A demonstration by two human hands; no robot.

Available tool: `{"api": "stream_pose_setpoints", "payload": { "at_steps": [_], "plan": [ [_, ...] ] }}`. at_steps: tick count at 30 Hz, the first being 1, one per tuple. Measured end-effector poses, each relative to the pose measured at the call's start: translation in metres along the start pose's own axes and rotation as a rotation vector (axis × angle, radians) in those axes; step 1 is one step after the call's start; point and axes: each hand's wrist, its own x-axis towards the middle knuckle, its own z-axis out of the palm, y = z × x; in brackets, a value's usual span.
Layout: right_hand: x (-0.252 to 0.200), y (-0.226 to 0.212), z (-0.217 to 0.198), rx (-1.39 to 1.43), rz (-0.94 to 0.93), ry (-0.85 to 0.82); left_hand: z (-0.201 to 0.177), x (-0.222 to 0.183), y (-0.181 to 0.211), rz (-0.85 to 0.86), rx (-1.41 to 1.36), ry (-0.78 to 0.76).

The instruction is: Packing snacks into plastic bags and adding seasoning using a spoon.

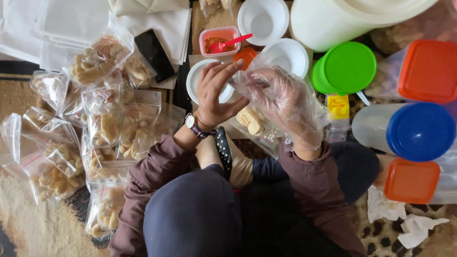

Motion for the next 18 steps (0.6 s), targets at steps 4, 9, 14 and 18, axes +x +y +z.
{"api": "stream_pose_setpoints", "payload": {
  "at_steps": [4, 9, 14, 18],
  "plan": [
    [-0.02, -0.011, -0.026, 0.029, -0.007, 0.101, 0.007, 0.03, 0.042, -0.084, -0.171, -0.037],
    [-0.041, -0.025, -0.06, 0.137, -0.009, 0.155, -0.01, 0.05, 0.078, -0.436, -0.44, -0.35],
    [-0.054, -0.033, -0.07, 0.312, 0.081, 0.218, -0.008, 0.067, 0.11, -0.842, -0.716, -0.44],
    [-0.069, -0.022, -0.065, 0.4, 0.093, 0.232, -0.002, 0.057, 0.121, -0.945, -0.726, -0.424]
  ]
}}
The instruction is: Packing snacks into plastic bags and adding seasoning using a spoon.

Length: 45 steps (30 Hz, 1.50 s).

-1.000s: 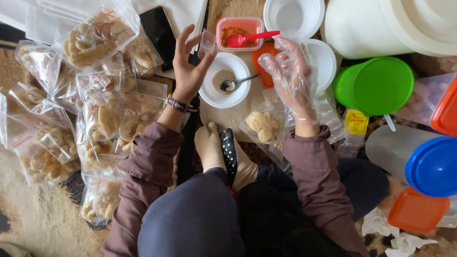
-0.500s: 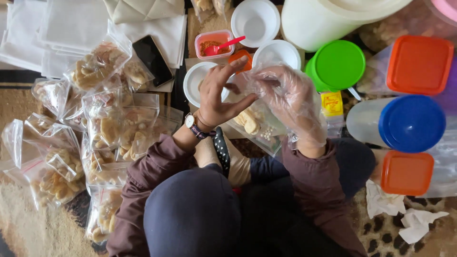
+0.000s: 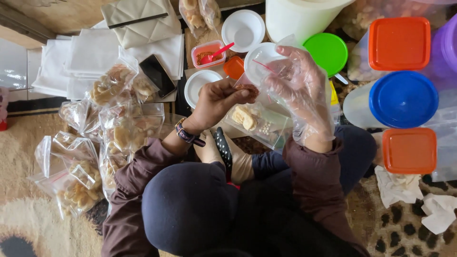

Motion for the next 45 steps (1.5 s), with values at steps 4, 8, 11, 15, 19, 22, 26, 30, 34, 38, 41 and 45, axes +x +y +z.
{"api": "stream_pose_setpoints", "payload": {
  "at_steps": [4, 8, 11, 15, 19, 22, 26, 30, 34, 38, 41, 45],
  "plan": [
    [-0.027, 0.035, 0.01, 0.064, 0.091, 0.001, 0.006, 0.001, -0.019, 0.022, 0.026, 0.108],
    [-0.044, 0.058, 0.019, 0.027, 0.198, 0.162, 0.0, -0.003, -0.044, -0.002, 0.05, 0.084],
    [-0.053, 0.067, 0.006, 0.049, 0.237, 0.143, 0.005, -0.003, -0.038, 0.014, 0.022, 0.106],
    [-0.054, 0.059, 0.013, 0.146, 0.282, 0.144, 0.009, -0.007, -0.028, 0.005, 0.083, 0.036],
    [-0.06, 0.053, 0.024, 0.152, 0.303, 0.167, 0.007, -0.007, -0.03, 0.024, 0.133, -0.008],
    [-0.067, 0.061, 0.026, 0.236, 0.32, 0.19, -0.004, -0.007, -0.048, 0.004, 0.149, -0.025],
    [-0.073, 0.069, 0.023, 0.225, 0.347, 0.214, -0.007, -0.01, -0.054, 0.001, 0.158, -0.038],
    [-0.072, 0.054, 0.026, 0.241, 0.366, 0.214, 0.001, -0.012, -0.041, -0.001, 0.165, -0.055],
    [-0.081, 0.082, 0.017, 0.185, 0.354, 0.198, 0.004, -0.016, -0.051, -0.027, 0.086, -0.052],
    [-0.08, 0.068, 0.019, 0.259, 0.388, 0.179, -0.006, -0.016, -0.066, -0.065, -0.044, -0.06],
    [-0.08, 0.057, 0.024, 0.246, 0.384, 0.202, -0.011, -0.016, -0.064, -0.077, -0.104, -0.09],
    [-0.081, 0.063, 0.023, 0.268, 0.404, 0.211, -0.003, -0.018, -0.041, -0.107, -0.155, -0.105]
  ]
}}
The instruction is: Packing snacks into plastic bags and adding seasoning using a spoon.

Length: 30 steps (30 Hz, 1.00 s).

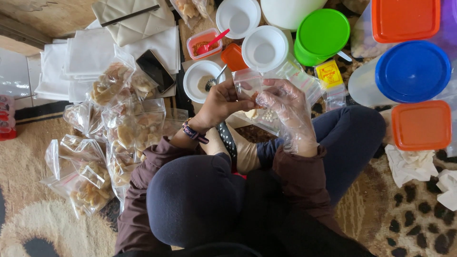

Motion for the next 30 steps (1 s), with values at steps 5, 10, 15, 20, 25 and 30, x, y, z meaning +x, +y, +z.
{"api": "stream_pose_setpoints", "payload": {
  "at_steps": [5, 10, 15, 20, 25, 30],
  "plan": [
    [-0.008, -0.011, 0.01, -0.08, 0.002, 0.019, -0.014, 0.001, -0.025, -0.081, -0.05, -0.017],
    [0.001, -0.011, 0.0, -0.179, -0.007, 0.019, -0.015, 0.002, -0.036, -0.179, -0.161, -0.019],
    [0.005, 0.016, -0.009, -0.258, -0.016, 0.033, -0.011, 0.0, -0.032, -0.277, -0.233, -0.045],
    [0.0, -0.026, 0.004, -0.288, 0.108, 0.051, -0.015, 0.003, -0.039, -0.285, -0.203, 0.085],
    [-0.001, -0.017, 0.003, -0.33, 0.124, 0.093, -0.016, 0.003, -0.041, -0.308, -0.138, 0.048],
    [0.0, -0.001, -0.004, -0.234, 0.068, 0.075, -0.008, -0.002, -0.027, -0.294, -0.054, 0.031]
  ]
}}
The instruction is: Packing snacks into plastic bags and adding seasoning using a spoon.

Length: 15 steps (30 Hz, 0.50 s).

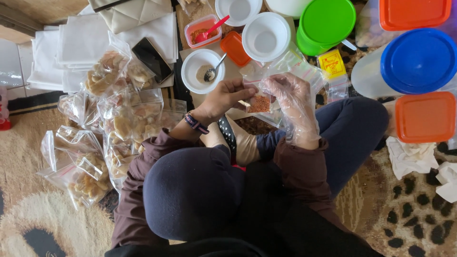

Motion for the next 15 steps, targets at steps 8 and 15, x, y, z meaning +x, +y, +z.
{"api": "stream_pose_setpoints", "payload": {
  "at_steps": [8, 15],
  "plan": [
    [-0.001, 0.001, -0.002, 0.004, -0.025, 0.034, -0.001, 0.004, -0.003, 0.18, 0.03, 0.105],
    [-0.002, 0.006, -0.002, -0.038, -0.154, 0.029, -0.001, 0.003, -0.004, 0.22, 0.063, 0.1]
  ]
}}
